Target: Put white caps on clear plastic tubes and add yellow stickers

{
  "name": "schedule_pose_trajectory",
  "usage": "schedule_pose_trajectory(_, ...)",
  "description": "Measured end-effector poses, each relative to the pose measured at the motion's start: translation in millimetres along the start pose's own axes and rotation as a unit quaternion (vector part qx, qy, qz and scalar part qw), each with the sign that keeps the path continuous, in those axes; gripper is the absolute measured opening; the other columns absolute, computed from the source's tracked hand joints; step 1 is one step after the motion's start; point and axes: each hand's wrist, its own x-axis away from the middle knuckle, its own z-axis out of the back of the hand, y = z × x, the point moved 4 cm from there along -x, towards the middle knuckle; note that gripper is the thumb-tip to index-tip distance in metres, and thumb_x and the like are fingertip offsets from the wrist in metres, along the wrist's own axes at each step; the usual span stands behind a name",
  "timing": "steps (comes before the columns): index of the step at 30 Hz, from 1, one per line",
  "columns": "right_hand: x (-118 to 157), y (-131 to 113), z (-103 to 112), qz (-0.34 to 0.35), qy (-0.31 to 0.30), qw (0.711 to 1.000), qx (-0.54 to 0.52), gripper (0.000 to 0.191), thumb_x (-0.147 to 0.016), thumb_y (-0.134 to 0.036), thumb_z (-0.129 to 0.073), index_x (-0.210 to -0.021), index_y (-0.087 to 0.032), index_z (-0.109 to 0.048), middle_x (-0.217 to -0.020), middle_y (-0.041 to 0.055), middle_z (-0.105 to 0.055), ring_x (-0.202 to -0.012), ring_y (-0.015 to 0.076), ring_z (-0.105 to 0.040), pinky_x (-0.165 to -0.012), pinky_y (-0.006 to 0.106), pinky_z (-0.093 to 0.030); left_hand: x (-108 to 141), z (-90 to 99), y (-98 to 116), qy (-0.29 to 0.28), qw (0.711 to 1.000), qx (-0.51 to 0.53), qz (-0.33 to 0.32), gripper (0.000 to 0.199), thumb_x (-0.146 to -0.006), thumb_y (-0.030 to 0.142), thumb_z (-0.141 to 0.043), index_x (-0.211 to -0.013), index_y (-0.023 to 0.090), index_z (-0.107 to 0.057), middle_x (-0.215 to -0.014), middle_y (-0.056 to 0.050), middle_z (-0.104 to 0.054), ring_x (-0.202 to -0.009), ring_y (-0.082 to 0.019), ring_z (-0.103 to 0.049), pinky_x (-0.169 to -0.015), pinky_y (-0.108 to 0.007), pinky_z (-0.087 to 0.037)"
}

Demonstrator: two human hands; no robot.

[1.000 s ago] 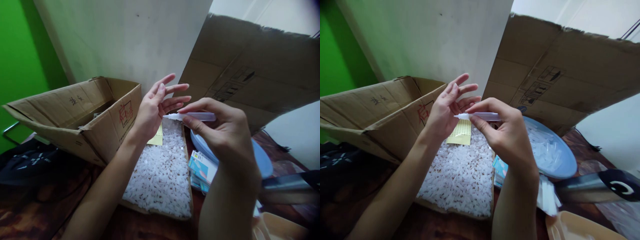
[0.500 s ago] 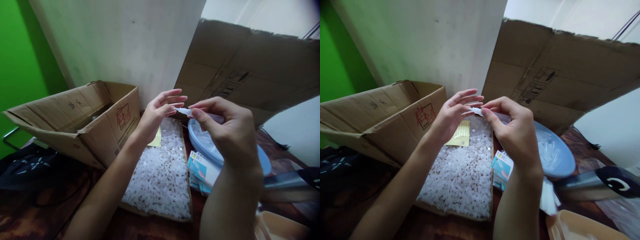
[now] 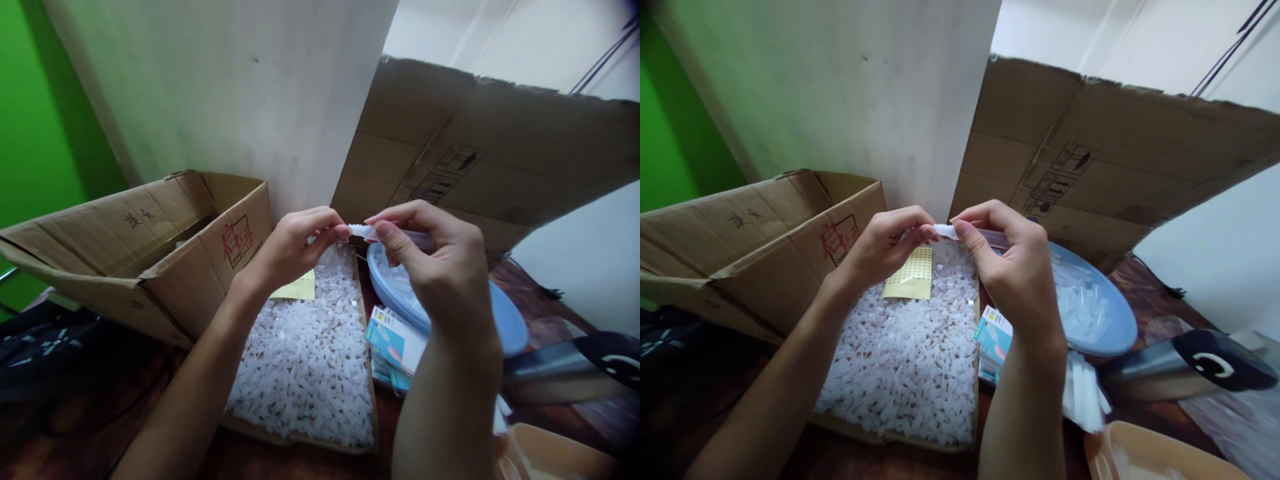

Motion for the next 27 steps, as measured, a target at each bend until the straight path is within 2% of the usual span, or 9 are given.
schedule_pose_trajectory(2, 1, -3, 1, -0.004, -0.010, 1.000, -0.021, 0.015, -0.093, -0.034, -0.072, -0.090, -0.020, -0.075, -0.077, 0.0018, -0.069, -0.060, 0.0133, -0.058, -0.050, 0.025, -0.042, 1, -3.0, 3, -0.025, 0.999, -0.007, -0.023, 0.034, -0.104, 0.046, -0.051, -0.084, 0.020, -0.063, -0.079, -0.004, -0.064, -0.073, -0.016, -0.057, -0.070, -0.031, -0.045)
schedule_pose_trajectory(6, 3, -8, 6, -0.025, -0.023, 0.999, -0.036, 0.016, -0.091, -0.037, -0.075, -0.085, -0.022, -0.073, -0.063, -0.0008, -0.061, -0.050, 0.0121, -0.051, -0.041, 0.024, -0.034, 1, -9.1, 13, -0.039, 0.998, 0.044, 0.003, 0.046, -0.105, 0.051, -0.044, -0.071, 0.021, -0.053, -0.067, -0.001, -0.055, -0.061, -0.015, -0.050, -0.062, -0.031, -0.041)
schedule_pose_trajectory(9, 4, -11, 8, -0.025, -0.024, 0.999, -0.024, 0.015, -0.090, -0.034, -0.076, -0.080, -0.024, -0.070, -0.061, -0.0012, -0.059, -0.050, 0.0140, -0.052, -0.043, 0.027, -0.036, 1, -11.6, 22, -0.039, 0.998, 0.042, 0.013, 0.049, -0.104, 0.051, -0.048, -0.065, 0.021, -0.052, -0.060, 0.001, -0.049, -0.055, -0.013, -0.043, -0.057, -0.031, -0.035)
schedule_pose_trajectory(12, 5, -13, 7, -0.010, -0.027, 0.999, -0.024, 0.014, -0.090, -0.028, -0.076, -0.080, -0.025, -0.068, -0.071, 0.0005, -0.065, -0.058, 0.0160, -0.057, -0.050, 0.030, -0.039, 0, -12.4, 25, -0.030, 0.998, 0.051, 0.034, 0.051, -0.103, 0.050, -0.051, -0.062, 0.020, -0.051, -0.058, 0.001, -0.046, -0.053, -0.012, -0.041, -0.055, -0.031, -0.032)
schedule_pose_trajectory(16, 3, -15, 2, 0.020, -0.023, 0.999, -0.024, 0.014, -0.088, -0.027, -0.079, -0.081, -0.026, -0.067, -0.086, 0.0027, -0.070, -0.070, 0.0201, -0.064, -0.057, 0.035, -0.046, -1, -13.1, 18, 0.001, 0.991, 0.109, 0.074, 0.055, -0.101, 0.057, -0.051, -0.060, 0.020, -0.051, -0.058, 0.001, -0.042, -0.053, -0.011, -0.042, -0.051, -0.029, -0.030)
schedule_pose_trajectory(21, 0, -16, -5, 0.011, -0.041, 0.998, 0.038, 0.016, -0.091, -0.031, -0.075, -0.079, -0.029, -0.064, -0.088, 0.0041, -0.071, -0.078, 0.0260, -0.067, -0.064, 0.040, -0.056, -1, -14.6, 4, 0.003, 0.983, 0.153, 0.103, 0.058, -0.097, 0.063, -0.054, -0.060, 0.020, -0.052, -0.058, 0.001, -0.039, -0.052, -0.011, -0.041, -0.048, -0.028, -0.028)
schedule_pose_trajectory(27, -3, -14, -9, 0.028, -0.047, 0.995, 0.083, 0.018, -0.092, -0.017, -0.070, -0.079, -0.026, -0.060, -0.089, 0.0033, -0.071, -0.079, 0.0213, -0.065, -0.065, 0.036, -0.053, 0, -18.7, -3, 0.004, 0.977, 0.176, 0.117, 0.058, -0.100, 0.061, -0.052, -0.058, 0.019, -0.049, -0.057, 0.002, -0.040, -0.049, -0.008, -0.035, -0.047, -0.028, -0.027)
